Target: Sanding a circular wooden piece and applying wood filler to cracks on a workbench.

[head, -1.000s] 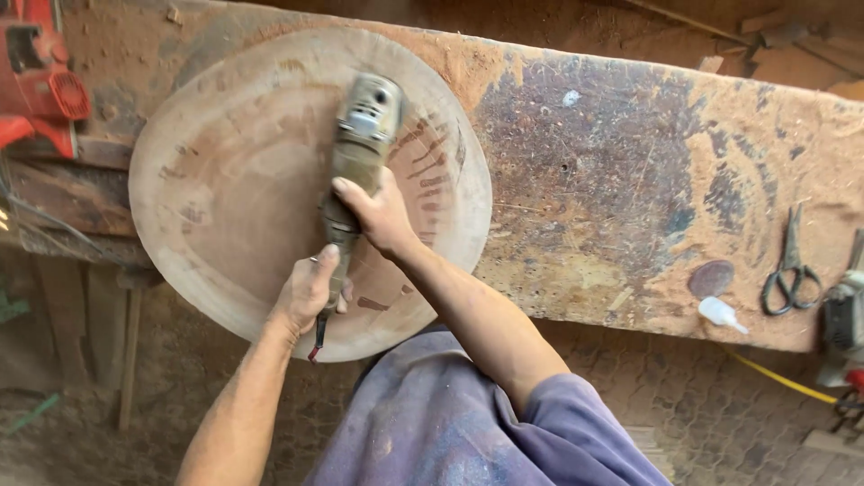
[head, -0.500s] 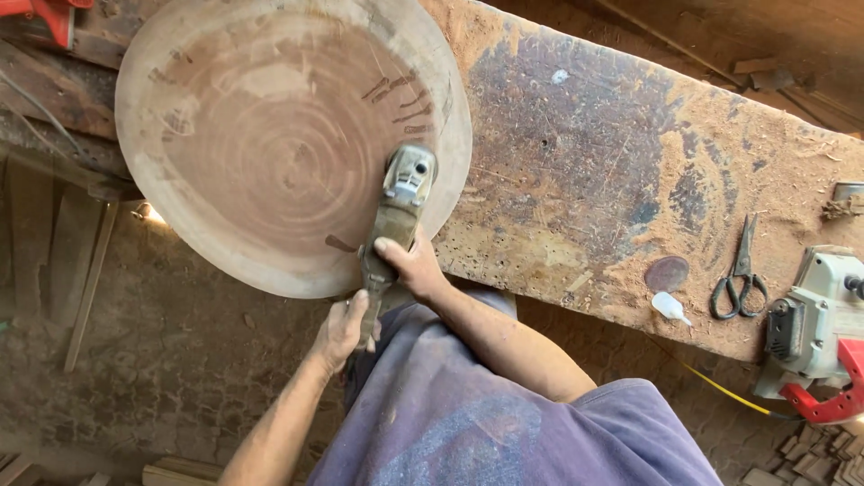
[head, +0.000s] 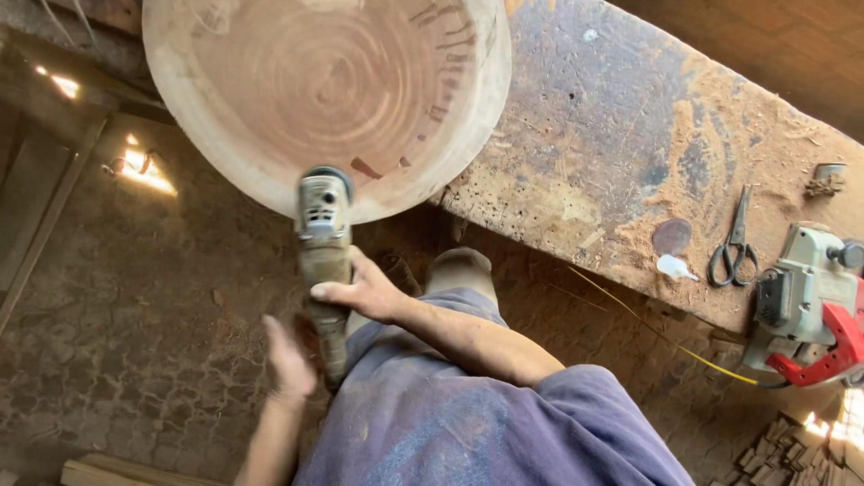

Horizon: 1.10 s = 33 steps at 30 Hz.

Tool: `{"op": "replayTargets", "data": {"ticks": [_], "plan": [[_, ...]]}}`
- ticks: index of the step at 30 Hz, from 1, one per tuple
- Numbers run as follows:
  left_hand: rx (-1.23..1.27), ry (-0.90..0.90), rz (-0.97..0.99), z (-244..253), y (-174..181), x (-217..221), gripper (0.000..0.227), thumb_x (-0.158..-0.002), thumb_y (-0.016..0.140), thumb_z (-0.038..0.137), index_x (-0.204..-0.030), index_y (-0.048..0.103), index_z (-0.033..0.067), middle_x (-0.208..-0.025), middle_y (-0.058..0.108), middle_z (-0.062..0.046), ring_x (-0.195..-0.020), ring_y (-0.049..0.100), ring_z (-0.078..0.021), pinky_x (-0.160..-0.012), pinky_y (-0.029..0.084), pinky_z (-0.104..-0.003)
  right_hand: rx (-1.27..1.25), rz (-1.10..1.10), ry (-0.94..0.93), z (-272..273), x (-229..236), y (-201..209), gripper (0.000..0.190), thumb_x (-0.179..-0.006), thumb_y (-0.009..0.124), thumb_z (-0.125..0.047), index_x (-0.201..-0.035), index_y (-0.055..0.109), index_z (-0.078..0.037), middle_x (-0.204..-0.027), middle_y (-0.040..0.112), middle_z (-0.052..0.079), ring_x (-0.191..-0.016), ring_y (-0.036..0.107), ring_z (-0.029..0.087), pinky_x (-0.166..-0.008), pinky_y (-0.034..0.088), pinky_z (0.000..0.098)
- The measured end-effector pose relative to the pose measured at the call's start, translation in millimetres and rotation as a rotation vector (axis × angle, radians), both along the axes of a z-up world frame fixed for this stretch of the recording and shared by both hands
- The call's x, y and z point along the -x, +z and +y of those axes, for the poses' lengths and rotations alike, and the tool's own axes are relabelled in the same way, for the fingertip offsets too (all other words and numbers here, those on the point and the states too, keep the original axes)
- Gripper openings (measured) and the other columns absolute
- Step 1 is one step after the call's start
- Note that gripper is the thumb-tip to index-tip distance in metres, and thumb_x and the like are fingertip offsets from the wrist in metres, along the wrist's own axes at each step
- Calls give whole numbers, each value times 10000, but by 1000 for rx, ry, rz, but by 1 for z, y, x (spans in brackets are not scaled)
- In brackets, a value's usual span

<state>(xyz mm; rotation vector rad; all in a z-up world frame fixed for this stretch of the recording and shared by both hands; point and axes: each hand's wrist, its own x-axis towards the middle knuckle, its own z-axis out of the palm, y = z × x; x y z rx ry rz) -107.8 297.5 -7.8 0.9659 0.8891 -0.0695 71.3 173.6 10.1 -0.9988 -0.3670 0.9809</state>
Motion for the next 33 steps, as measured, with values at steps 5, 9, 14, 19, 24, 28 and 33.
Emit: {"op": "replayTargets", "data": {"ticks": [5,9,14,19,24,28,33], "plan": [[331,206,-478,20,66,-50,695,-936,638,514,-1431,552,33,-1336,632,-219,-1160,629,-287,-1046,505,-407,190,-313,287,20,10,74,737,-797,693,-488,-1326,540,3,-1239,673,193,-1086,707,302,-968,607,430],[502,144,-557,70,-18,10,717,-866,873,452,-1371,627,8,-1255,714,-127,-1060,678,-259,-944,534,-410,539,-821,-24,5,30,76,577,-815,663,-545,-1108,701,-49,-918,756,121,-753,731,315,-639,579,381],[56,-120,-407,43,50,-71,787,-773,688,248,-1504,475,49,-1157,657,-102,-1064,699,-260,-785,636,-331,588,-727,-179,-91,41,49,419,-875,740,-333,-1225,670,-112,-1085,704,88,-832,697,229,-724,587,315],[-442,-300,-172,44,65,-144,631,-859,637,236,-1457,453,149,-1101,526,35,-798,570,-93,-654,541,-221,1096,-333,-732,-242,41,-26,395,-849,716,-274,-1172,713,-47,-1076,752,95,-877,702,200,-791,579,294],[-908,-376,159,68,39,-222,383,-968,711,106,-1275,485,61,-1139,555,-109,-921,631,-226,-766,607,-411,1413,-95,-1132,-384,13,-87,480,-889,635,-260,-1290,551,-10,-822,580,28,-708,561,171,-637,497,324],[-1489,-444,129,91,-20,-267,492,-878,858,187,-1146,526,-60,-1031,591,-221,-764,602,-332,-607,526,-444,1403,40,-1286,-434,-36,-97,735,-871,706,-337,-1460,397,-26,-1275,597,180,-1078,663,271,-940,544,381],[-1761,-544,416,84,-37,-281,602,-855,873,314,-1211,502,2,-1095,561,-277,-895,573,-430,-664,474,-570,1367,-348,-1250,-482,-68,-139,388,-809,802,-141,-1172,679,-82,-1102,647,133,-898,691,233,-778,590,314]]}}
